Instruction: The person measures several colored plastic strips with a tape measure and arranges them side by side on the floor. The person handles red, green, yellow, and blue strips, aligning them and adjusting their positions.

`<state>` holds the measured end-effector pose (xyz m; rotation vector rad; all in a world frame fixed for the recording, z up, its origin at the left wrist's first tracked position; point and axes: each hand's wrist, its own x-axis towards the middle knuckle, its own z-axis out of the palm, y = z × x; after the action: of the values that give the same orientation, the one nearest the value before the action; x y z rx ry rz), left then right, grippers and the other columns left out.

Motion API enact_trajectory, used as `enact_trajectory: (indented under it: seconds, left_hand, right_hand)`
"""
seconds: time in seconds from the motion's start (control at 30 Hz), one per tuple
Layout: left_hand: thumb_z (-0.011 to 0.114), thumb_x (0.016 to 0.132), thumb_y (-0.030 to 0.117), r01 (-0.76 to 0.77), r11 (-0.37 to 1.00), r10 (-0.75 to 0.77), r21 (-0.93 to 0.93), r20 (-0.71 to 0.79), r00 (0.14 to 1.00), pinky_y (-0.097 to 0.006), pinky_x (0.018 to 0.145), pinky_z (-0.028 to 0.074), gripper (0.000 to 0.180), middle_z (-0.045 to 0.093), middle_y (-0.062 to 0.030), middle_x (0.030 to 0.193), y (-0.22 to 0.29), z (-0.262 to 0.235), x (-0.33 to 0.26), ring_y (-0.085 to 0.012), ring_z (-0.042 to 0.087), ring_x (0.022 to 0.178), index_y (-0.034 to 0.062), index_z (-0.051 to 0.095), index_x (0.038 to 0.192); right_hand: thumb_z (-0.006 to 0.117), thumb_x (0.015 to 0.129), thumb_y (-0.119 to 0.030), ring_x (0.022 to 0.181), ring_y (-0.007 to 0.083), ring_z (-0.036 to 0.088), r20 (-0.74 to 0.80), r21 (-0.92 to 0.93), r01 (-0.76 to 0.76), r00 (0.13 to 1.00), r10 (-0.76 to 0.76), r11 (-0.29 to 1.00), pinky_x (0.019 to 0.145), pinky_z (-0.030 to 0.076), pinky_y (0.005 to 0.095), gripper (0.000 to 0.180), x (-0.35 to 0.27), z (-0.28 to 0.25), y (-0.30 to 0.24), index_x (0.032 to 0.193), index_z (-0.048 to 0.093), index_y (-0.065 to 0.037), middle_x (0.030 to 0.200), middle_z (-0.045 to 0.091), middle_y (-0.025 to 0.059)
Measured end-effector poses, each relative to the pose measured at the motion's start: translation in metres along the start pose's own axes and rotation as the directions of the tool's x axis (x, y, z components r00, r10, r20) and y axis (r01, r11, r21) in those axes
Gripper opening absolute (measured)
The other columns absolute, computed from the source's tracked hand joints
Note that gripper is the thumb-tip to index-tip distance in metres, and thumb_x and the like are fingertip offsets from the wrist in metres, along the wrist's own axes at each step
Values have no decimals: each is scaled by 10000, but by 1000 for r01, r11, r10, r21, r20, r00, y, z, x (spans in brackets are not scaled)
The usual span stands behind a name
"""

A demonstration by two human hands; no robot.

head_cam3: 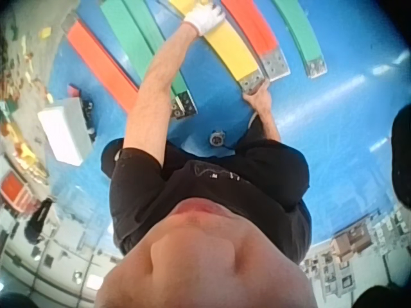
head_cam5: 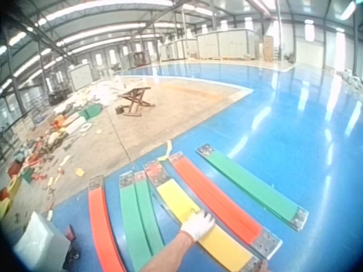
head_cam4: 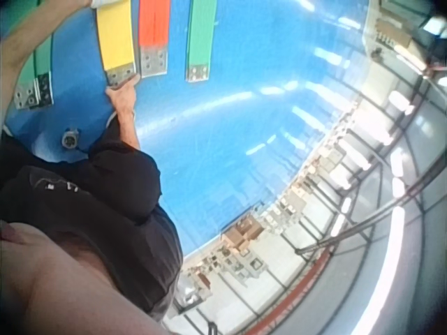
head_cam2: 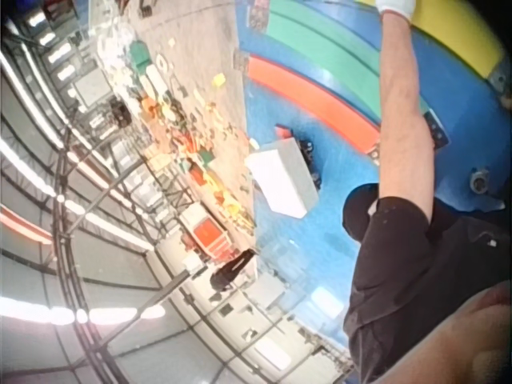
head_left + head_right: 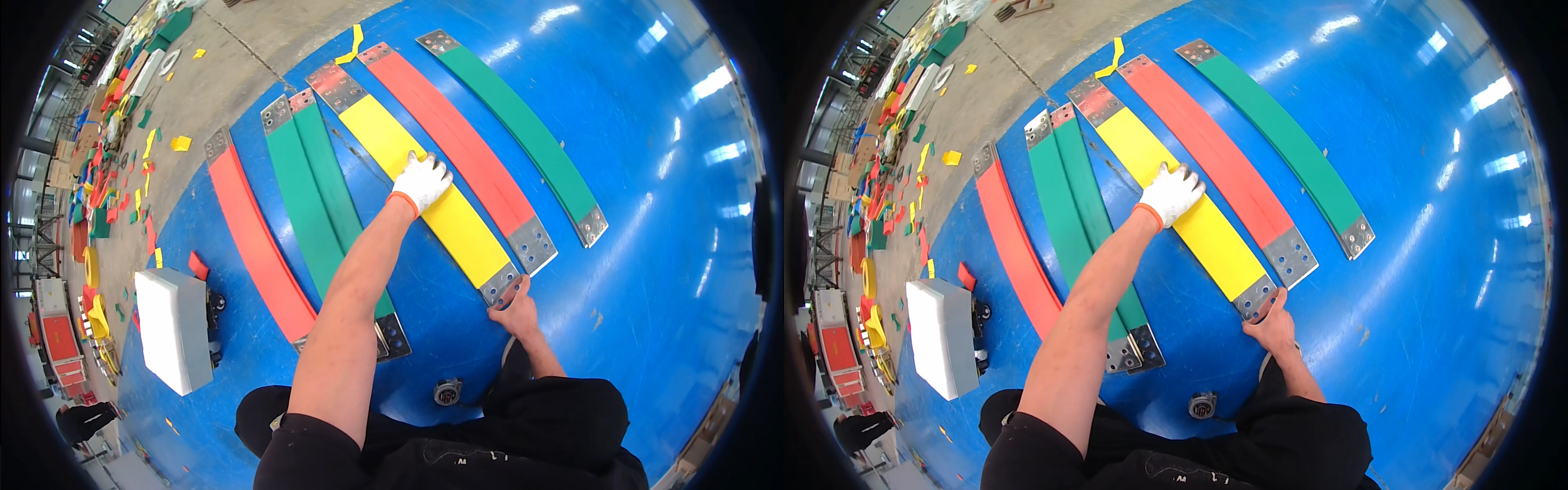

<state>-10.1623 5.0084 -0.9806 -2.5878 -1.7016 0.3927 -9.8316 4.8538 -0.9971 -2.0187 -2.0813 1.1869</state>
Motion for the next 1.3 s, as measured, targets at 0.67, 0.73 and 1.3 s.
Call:
enact_trajectory:
  seconds: [0.67,0.73,1.3]
  left_hand:
    - [563,899,69,119,931,-181,-345,-155,971,-519,1169,361,565,430,-157,1545,16,15,-40,-352,396,1446,115,474,1456]
    - [592,800,100,161,793,-296,-588,-142,945,-462,1064,469,533,585,-211,1382,2,7,-71,-371,574,1266,80,592,1332]
    - [854,603,682,944,-58,-849,-324,514,124,-483,1027,502,1373,430,-309,1478,-9,33,-235,-417,491,1335,13,176,1591]
  right_hand:
    - [897,655,-453,1041,430,693,42,-64,-31,999,34,997,903,557,465,1237,0,-2,11,1532,132,-34,1149,692,272]
    - [910,647,-483,1066,445,683,52,-33,-18,998,19,999,910,555,472,1228,-1,-8,11,1538,189,-42,1183,682,282]
    - [768,854,-371,676,184,625,511,57,249,825,-242,967,646,504,342,387,-8,13,-96,1025,727,-26,742,659,94]
